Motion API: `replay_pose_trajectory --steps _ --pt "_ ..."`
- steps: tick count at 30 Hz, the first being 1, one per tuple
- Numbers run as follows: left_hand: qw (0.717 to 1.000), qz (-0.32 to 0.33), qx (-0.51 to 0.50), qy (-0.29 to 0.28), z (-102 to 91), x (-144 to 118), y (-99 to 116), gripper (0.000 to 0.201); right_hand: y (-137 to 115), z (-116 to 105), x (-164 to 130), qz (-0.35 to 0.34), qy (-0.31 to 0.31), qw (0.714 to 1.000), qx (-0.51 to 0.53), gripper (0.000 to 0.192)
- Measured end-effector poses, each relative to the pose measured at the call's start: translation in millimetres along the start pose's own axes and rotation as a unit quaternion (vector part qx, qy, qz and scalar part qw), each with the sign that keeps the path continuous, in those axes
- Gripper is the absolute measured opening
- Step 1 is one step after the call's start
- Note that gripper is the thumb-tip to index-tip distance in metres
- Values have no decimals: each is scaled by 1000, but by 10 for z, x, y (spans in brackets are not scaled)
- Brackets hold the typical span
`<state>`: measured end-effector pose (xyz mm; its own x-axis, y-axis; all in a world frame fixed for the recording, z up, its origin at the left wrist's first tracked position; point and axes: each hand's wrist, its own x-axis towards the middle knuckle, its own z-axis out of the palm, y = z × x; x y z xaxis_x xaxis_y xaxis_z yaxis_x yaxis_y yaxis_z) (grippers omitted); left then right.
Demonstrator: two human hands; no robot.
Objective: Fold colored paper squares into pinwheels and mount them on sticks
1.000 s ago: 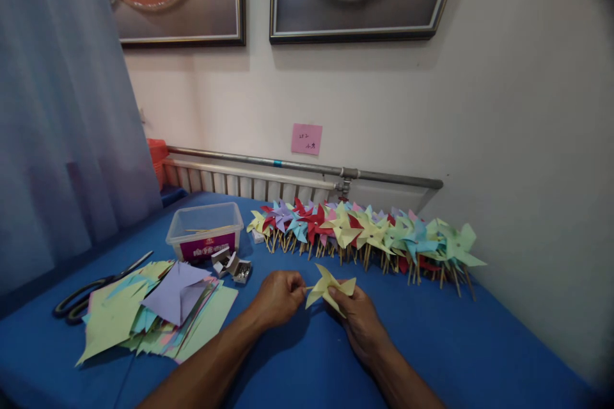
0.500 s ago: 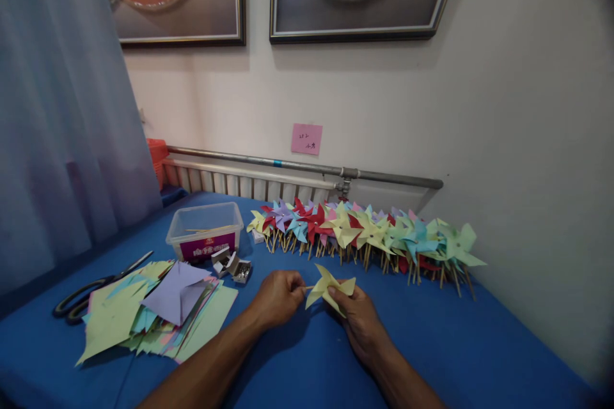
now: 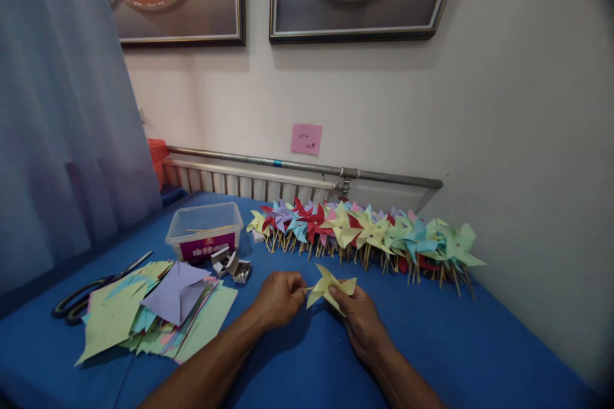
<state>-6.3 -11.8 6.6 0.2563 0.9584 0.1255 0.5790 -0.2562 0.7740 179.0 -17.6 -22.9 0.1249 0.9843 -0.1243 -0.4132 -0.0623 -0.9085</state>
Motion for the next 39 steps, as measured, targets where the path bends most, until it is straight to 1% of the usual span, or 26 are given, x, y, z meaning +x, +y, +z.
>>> replay_pose_trajectory --steps 4,8,16,28,35,39 --pt "1000 7 -4 2 7 -13 13 16 1 -7 5 -3 5 1000 2 46" --pt "1000 -3 -3 -2 10 -15 25 15 -6 -9 1 -5 3 1000 -1 45" --pt "1000 2 0 -4 23 -14 28 16 -7 -2 9 -11 5 1000 12 47" --pt "1000 0 -16 -2 75 0 -5 16 19 -28 47 -21 10 1000 7 47" --pt "999 5 -34 -3 113 6 -42 18 -32 -5 23 -20 -2 1000 12 44" --pt "999 10 -32 -2 74 17 -47 19 -57 -59 75 -29 10 999 12 45"
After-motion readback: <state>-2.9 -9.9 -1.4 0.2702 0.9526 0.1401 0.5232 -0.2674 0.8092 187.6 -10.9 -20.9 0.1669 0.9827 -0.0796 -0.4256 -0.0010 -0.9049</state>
